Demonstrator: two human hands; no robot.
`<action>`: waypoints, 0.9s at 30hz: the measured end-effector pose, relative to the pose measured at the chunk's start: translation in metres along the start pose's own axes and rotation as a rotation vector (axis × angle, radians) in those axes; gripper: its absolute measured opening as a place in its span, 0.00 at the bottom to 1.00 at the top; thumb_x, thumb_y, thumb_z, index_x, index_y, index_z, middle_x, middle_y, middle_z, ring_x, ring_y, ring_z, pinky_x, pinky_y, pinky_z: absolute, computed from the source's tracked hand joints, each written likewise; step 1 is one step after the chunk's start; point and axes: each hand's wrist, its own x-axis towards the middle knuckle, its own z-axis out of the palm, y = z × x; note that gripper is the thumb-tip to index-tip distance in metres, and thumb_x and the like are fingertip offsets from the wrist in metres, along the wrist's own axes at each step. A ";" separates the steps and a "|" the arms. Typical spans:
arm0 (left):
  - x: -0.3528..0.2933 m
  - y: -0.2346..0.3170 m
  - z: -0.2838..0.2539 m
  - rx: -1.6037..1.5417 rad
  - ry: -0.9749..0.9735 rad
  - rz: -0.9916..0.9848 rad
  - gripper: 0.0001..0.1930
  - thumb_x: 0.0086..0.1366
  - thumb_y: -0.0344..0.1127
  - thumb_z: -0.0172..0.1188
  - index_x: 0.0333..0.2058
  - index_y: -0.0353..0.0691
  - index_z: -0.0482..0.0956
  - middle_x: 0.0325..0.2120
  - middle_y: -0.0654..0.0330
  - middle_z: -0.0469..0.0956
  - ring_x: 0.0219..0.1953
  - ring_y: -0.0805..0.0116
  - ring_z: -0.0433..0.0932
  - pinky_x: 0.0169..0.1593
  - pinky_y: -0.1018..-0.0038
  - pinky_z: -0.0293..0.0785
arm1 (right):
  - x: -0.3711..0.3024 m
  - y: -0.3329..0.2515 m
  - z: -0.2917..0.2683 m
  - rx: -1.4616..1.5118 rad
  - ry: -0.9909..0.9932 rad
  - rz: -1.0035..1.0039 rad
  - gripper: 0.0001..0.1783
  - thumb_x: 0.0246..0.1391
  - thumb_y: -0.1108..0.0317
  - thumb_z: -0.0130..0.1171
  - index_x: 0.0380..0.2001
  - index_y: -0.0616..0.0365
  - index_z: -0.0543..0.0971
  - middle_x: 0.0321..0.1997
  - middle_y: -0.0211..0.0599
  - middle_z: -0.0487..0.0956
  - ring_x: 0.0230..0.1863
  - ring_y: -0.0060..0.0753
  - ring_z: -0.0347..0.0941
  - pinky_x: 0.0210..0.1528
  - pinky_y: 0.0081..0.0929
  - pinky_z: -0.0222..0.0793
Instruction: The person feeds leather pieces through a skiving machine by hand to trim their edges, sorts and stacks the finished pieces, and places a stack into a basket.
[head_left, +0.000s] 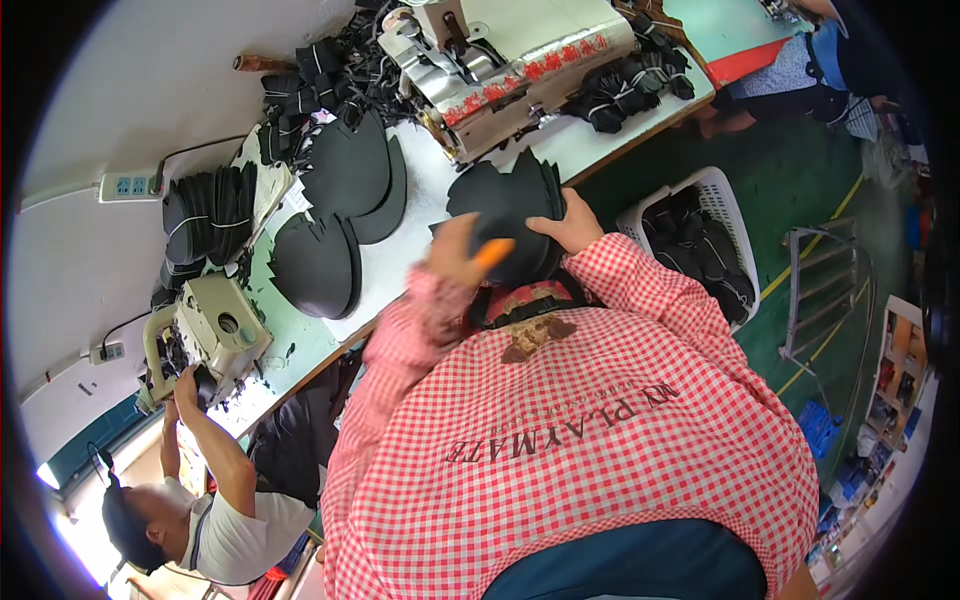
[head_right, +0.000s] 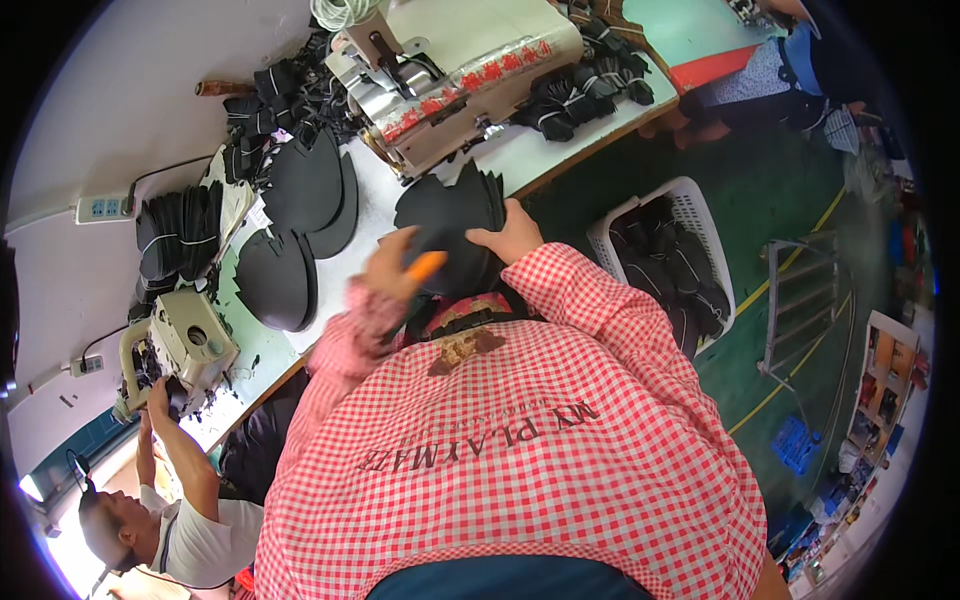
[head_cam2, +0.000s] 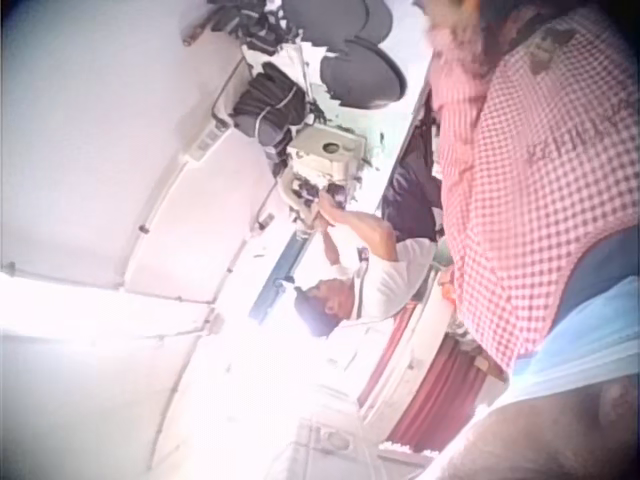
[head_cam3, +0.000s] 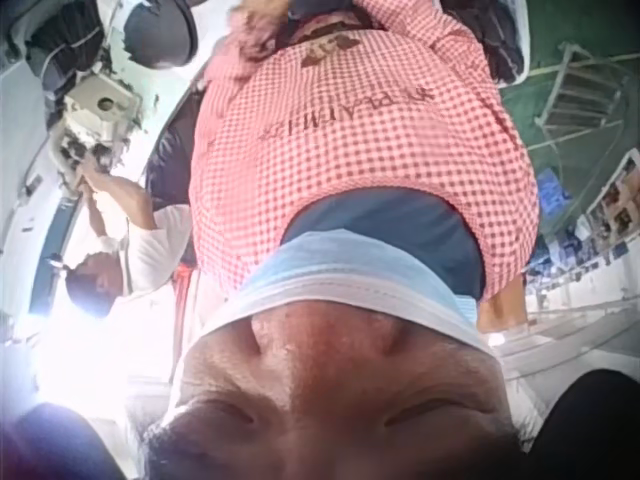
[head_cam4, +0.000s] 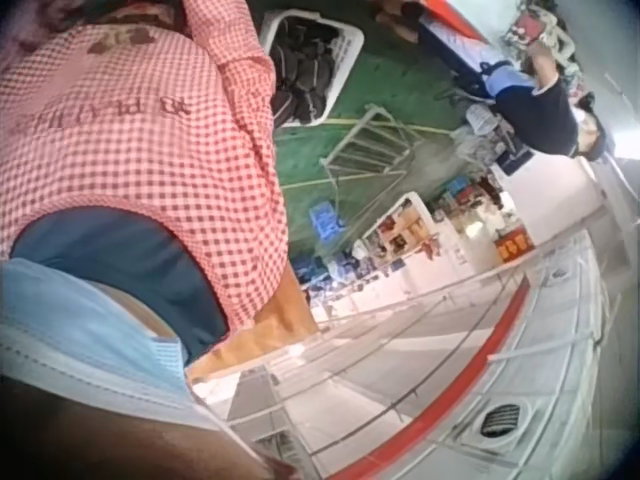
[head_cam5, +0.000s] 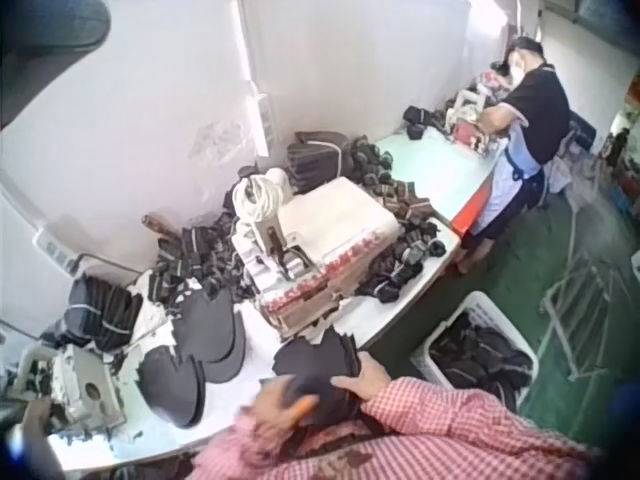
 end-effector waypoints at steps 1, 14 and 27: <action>0.007 0.017 0.021 0.052 -0.017 0.092 0.29 0.47 0.50 0.65 0.42 0.36 0.73 0.39 0.48 0.73 0.42 0.54 0.74 0.44 0.66 0.70 | 0.002 0.002 0.002 0.223 -0.136 -0.013 0.30 0.36 0.58 0.67 0.39 0.69 0.70 0.36 0.46 0.76 0.39 0.36 0.73 0.42 0.28 0.67; 0.030 -0.009 0.033 -0.357 -0.300 0.001 0.21 0.52 0.40 0.63 0.41 0.30 0.75 0.47 0.50 0.70 0.45 0.59 0.74 0.49 0.72 0.68 | 0.027 0.027 0.000 0.307 -0.311 0.069 0.33 0.39 0.56 0.66 0.38 0.78 0.71 0.38 0.54 0.76 0.37 0.38 0.75 0.41 0.27 0.69; 0.022 -0.009 0.043 -0.268 -0.234 -0.023 0.21 0.50 0.42 0.63 0.39 0.33 0.76 0.47 0.51 0.71 0.48 0.57 0.71 0.51 0.70 0.67 | 0.033 0.022 0.007 0.245 -0.297 0.105 0.29 0.36 0.55 0.65 0.36 0.72 0.75 0.34 0.51 0.78 0.37 0.39 0.75 0.41 0.29 0.69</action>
